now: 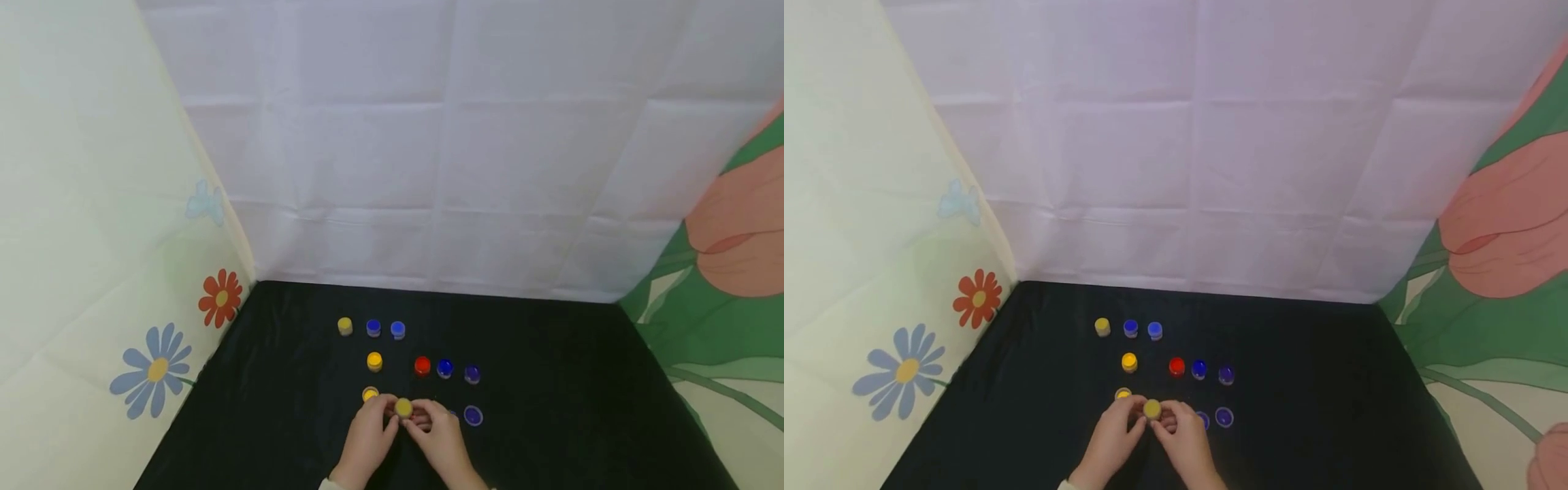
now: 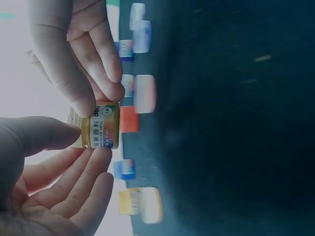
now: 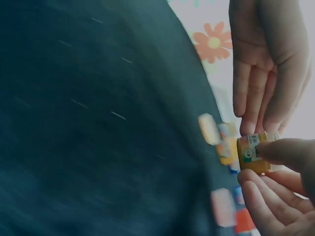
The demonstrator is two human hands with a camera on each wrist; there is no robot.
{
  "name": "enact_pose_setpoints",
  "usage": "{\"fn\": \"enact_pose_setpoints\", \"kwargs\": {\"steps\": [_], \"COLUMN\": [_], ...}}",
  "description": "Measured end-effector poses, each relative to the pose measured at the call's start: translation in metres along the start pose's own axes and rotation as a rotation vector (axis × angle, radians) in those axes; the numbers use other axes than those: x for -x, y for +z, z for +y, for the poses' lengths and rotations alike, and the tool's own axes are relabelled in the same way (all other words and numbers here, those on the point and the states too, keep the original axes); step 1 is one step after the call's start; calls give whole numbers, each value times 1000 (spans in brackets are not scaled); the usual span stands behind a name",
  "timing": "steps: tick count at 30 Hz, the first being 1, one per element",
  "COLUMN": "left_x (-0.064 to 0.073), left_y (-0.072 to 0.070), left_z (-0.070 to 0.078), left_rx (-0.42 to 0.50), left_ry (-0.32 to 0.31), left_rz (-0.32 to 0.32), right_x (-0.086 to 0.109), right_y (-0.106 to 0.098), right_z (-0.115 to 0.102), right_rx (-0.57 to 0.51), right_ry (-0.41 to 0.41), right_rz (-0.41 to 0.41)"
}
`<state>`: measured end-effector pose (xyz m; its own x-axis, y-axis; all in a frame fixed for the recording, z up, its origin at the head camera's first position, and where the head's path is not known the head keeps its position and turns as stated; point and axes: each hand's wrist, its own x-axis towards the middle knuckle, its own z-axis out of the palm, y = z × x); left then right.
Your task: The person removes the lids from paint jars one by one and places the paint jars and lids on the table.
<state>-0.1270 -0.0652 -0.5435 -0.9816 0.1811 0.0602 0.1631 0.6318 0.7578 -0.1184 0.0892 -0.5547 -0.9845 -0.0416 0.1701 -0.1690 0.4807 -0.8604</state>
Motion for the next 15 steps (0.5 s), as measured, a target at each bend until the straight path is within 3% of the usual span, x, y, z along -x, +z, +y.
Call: {"fn": "enact_pose_setpoints", "kwargs": {"steps": [7, 11, 15], "left_x": [9, 11, 13], "left_y": [8, 10, 10], "left_z": [-20, -34, -45], "left_rx": [49, 182, 300], "left_ry": [-68, -92, -74], "left_rz": [-67, -83, -104], "right_x": [12, 14, 16], "right_y": [15, 20, 24], "right_z": [10, 15, 19], "right_rx": [-59, -112, -150], "right_ry": [110, 135, 154], "right_rz": [-87, -90, -71]}}
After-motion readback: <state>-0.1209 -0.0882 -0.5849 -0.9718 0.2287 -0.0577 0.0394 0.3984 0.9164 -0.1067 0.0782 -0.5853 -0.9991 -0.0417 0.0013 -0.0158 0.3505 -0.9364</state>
